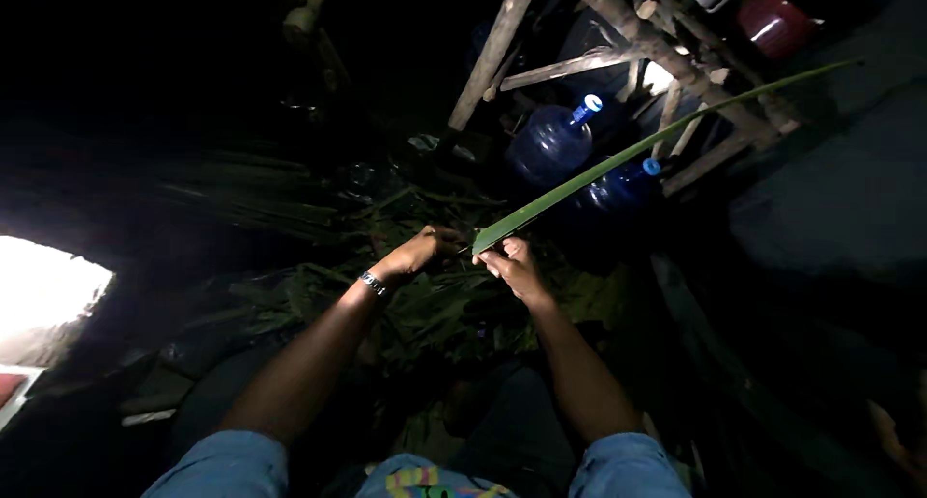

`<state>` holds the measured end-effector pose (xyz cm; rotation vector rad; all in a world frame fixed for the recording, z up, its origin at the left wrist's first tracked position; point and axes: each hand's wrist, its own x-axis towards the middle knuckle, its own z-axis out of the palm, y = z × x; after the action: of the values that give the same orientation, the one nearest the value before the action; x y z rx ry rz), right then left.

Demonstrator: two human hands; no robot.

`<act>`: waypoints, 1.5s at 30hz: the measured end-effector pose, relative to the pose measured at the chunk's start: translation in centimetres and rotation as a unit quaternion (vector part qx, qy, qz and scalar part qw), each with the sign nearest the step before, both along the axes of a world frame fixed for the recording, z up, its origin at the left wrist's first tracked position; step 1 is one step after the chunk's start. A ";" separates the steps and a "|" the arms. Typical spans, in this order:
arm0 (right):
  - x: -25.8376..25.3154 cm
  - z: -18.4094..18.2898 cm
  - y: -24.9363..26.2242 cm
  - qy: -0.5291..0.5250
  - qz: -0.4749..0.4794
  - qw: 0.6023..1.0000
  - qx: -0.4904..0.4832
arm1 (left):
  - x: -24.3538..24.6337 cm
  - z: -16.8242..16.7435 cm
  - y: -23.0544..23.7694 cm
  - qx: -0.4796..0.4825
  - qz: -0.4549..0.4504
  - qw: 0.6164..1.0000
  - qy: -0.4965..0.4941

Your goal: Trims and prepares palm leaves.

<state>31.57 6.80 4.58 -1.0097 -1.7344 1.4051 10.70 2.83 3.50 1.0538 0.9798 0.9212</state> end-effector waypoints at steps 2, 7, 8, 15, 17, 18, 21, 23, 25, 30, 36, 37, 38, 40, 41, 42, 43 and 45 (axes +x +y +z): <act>-0.3 -0.3 0.0 -0.003 -0.022 0.999 0.039 | 0.3 1.7 -0.8 -0.013 0.020 0.999 0.028; -0.7 -0.7 0.1 -0.020 -0.041 0.992 0.113 | -0.1 1.2 -0.4 -0.005 0.011 1.000 0.019; -0.7 -0.8 0.1 -0.022 -0.044 0.991 0.125 | -0.2 0.9 -0.2 -0.003 0.007 1.000 0.011; -1.1 -0.5 0.1 0.006 -0.035 0.990 0.133 | -0.9 0.0 0.5 -0.007 -0.013 1.000 -0.019; -1.0 0.4 -0.2 -0.003 -0.004 0.998 0.062 | -1.0 0.2 0.1 -0.004 -0.013 1.000 -0.026; -1.0 0.6 -0.2 -0.008 0.015 0.999 0.030 | -0.8 0.3 -0.2 -0.003 -0.003 1.000 -0.029; -1.2 0.6 -0.3 -0.016 0.039 0.999 0.015 | -0.4 0.5 -0.8 0.003 0.030 0.999 -0.017; -1.3 0.4 -0.2 -0.023 0.021 0.998 0.047 | 0.0 0.4 -0.6 0.013 0.052 0.998 -0.016; -1.1 -0.1 -0.1 -0.037 0.001 0.994 0.099 | 0.3 -0.2 -0.3 0.009 0.063 0.998 -0.027; -1.1 -1.1 -0.3 -0.024 -0.046 0.974 0.222 | 0.5 0.8 -0.7 -0.002 0.048 0.999 -0.023; -1.3 -1.2 -0.8 0.002 -0.080 0.961 0.264 | -0.1 0.7 -0.6 0.012 0.022 0.999 -0.041; -1.4 -1.2 -0.8 0.002 -0.085 0.960 0.267 | -0.3 0.7 -0.6 0.018 0.018 0.999 -0.037; -1.4 -1.4 -0.7 0.008 -0.092 0.958 0.272 | -0.4 0.8 -0.6 0.023 0.015 0.999 -0.041; -1.4 -1.6 -0.2 0.029 -0.111 0.955 0.274 | -0.6 0.7 -0.5 0.027 0.007 0.998 -0.050; -1.4 -1.5 0.0 0.036 -0.125 0.955 0.267 | -0.7 0.8 -0.6 0.025 0.003 0.999 -0.048; -1.3 -1.1 0.1 0.040 -0.136 0.959 0.247 | -0.7 0.9 -0.6 0.022 0.002 0.999 -0.045; -1.1 -0.6 0.2 0.049 -0.141 0.964 0.221 | -0.8 0.9 -0.7 0.019 0.000 0.999 -0.040; -0.7 0.0 0.8 0.099 -0.152 0.972 0.147 | -1.0 1.3 -0.8 0.016 -0.003 1.000 -0.018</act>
<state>30.89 7.55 4.55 -0.8934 -1.5117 0.9860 9.74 2.01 4.76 1.0623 0.9336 0.9509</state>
